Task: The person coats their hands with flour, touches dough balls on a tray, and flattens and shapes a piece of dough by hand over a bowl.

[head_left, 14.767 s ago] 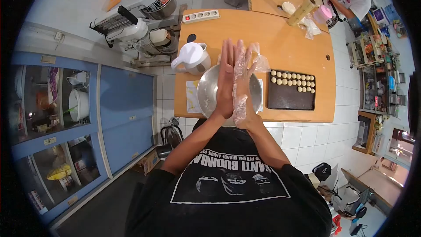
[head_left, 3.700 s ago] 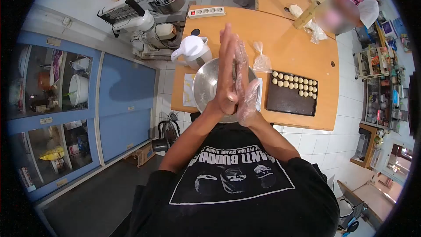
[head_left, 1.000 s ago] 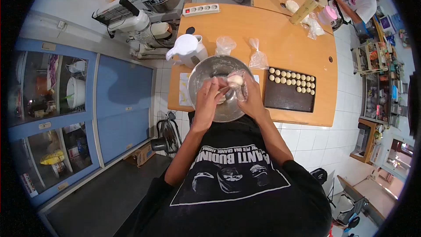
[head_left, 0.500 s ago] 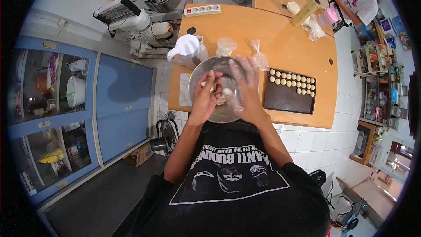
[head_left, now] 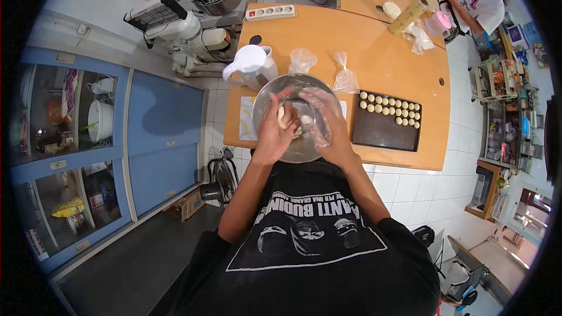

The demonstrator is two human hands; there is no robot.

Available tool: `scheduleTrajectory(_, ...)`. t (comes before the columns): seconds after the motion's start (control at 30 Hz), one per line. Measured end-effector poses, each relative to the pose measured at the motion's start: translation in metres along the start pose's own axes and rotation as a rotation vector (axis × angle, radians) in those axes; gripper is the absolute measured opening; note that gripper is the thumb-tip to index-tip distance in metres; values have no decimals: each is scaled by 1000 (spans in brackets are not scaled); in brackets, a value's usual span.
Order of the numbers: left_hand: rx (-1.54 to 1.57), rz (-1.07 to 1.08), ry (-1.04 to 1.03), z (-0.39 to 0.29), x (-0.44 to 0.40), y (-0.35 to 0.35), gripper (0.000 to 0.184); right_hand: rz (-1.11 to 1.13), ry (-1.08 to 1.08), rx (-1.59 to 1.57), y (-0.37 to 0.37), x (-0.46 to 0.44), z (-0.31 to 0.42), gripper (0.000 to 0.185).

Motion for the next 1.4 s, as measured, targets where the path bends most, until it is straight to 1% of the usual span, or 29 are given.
scheduleTrajectory(0.03, 0, 3, 1, -2, 0, -3, 54, -2, 0, 2, -1, 0, 1, 46)
scheduleTrajectory(0.07, 125, 1, 83, -1, 2, -7, 60, 51, 54, 117, -5, 1, 4, 46)
scheduleTrajectory(0.1, 250, -2, 164, 0, 4, -9, 67, 106, 108, 232, -9, 2, 6, 46)
scheduleTrajectory(0.13, 219, 29, 157, -1, 6, -7, 80, 125, 141, 254, -15, 2, 0, 46)
scheduleTrajectory(0.17, 218, 30, 155, -1, 7, -8, 80, 126, 143, 254, -15, 2, 0, 46)
scheduleTrajectory(0.23, 377, 89, 204, -6, 11, -24, 84, 141, 191, 402, -16, 1, 6, 46)
scheduleTrajectory(0.37, 437, 154, 225, -11, 14, -29, 84, 168, 157, 396, -20, 4, -4, 47)
scheduleTrajectory(0.43, 392, 155, 248, -10, 15, -31, 81, 161, 145, 342, -21, 6, -7, 53)
scheduleTrajectory(0.47, 392, 157, 243, -8, 12, -28, 81, 163, 150, 343, -22, 6, -8, 53)
scheduleTrajectory(0.53, 195, 145, 216, 0, 6, -14, 67, 39, 152, 324, -18, 6, -9, 57)
scheduleTrajectory(0.57, 198, 145, 208, 3, 5, -8, 67, 44, 158, 324, -18, 8, -10, 57)
scheduleTrajectory(0.63, -77, 132, 92, 1, 3, 1, 53, -27, 120, 279, -11, 8, -15, 55)
scheduleTrajectory(0.67, -218, 125, 40, -1, 3, 5, 47, -53, 158, 300, -11, 7, -20, 54)
scheduleTrajectory(0.7, -219, 125, 40, -1, 5, 5, 47, -53, 158, 299, -11, 6, -18, 54)
scheduleTrajectory(0.77, -420, 115, -41, -2, 12, 6, 33, 12, 99, 291, -9, 5, -15, 49)
scheduleTrajectory(0.8, -418, 116, -41, 0, 11, 9, 33, 12, 99, 293, -11, 6, -15, 49)
scheduleTrajectory(0.87, -242, 8, -59, 1, 8, 22, 24, 34, -39, 165, -18, 3, -20, 45)
scheduleTrajectory(0.9, -242, 6, -60, 2, 7, 24, 24, 37, -38, 164, -19, 3, -17, 45)
scheduleTrajectory(0.97, -244, -22, -131, -2, 5, 27, 24, 36, 9, 58, -17, 1, -5, 44)
scheduleTrajectory(1.0, -244, -23, -129, -2, 7, 27, 24, 36, 7, 58, -17, 1, -2, 44)
scheduleTrajectory(1.07, -230, -48, -72, -1, 10, 26, 23, -32, 12, -49, -12, 0, 4, 47)
scheduleTrajectory(1.1, -231, -46, -70, 1, 10, 27, 23, -34, 11, -48, -11, 1, 1, 47)
scheduleTrajectory(1.17, -197, -89, -34, 7, 9, 32, 23, 42, -24, -55, -10, 5, -10, 48)
scheduleTrajectory(1.27, -224, -59, -23, 3, 14, 23, 22, 32, 2, 24, -6, 9, -21, 45)
scheduleTrajectory(1.3, -225, -61, -22, 2, 14, 22, 22, 33, 1, 23, -6, 9, -21, 45)
scheduleTrajectory(1.37, -195, -21, -8, 0, 14, 20, 24, 48, -73, -52, -6, 8, -24, 44)
scheduleTrajectory(1.4, -196, -21, -8, -1, 13, 20, 24, 48, -73, -52, -5, 6, -14, 44)
Point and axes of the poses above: each hand's wrist, its own x-axis away from the middle knuckle, its own y-axis out of the back of the hand, z = x × y, the point moved 5 cm from there along -x, towards the middle knuckle, and after that the axes turned 7 degrees about -y, right-handed, at the moved point
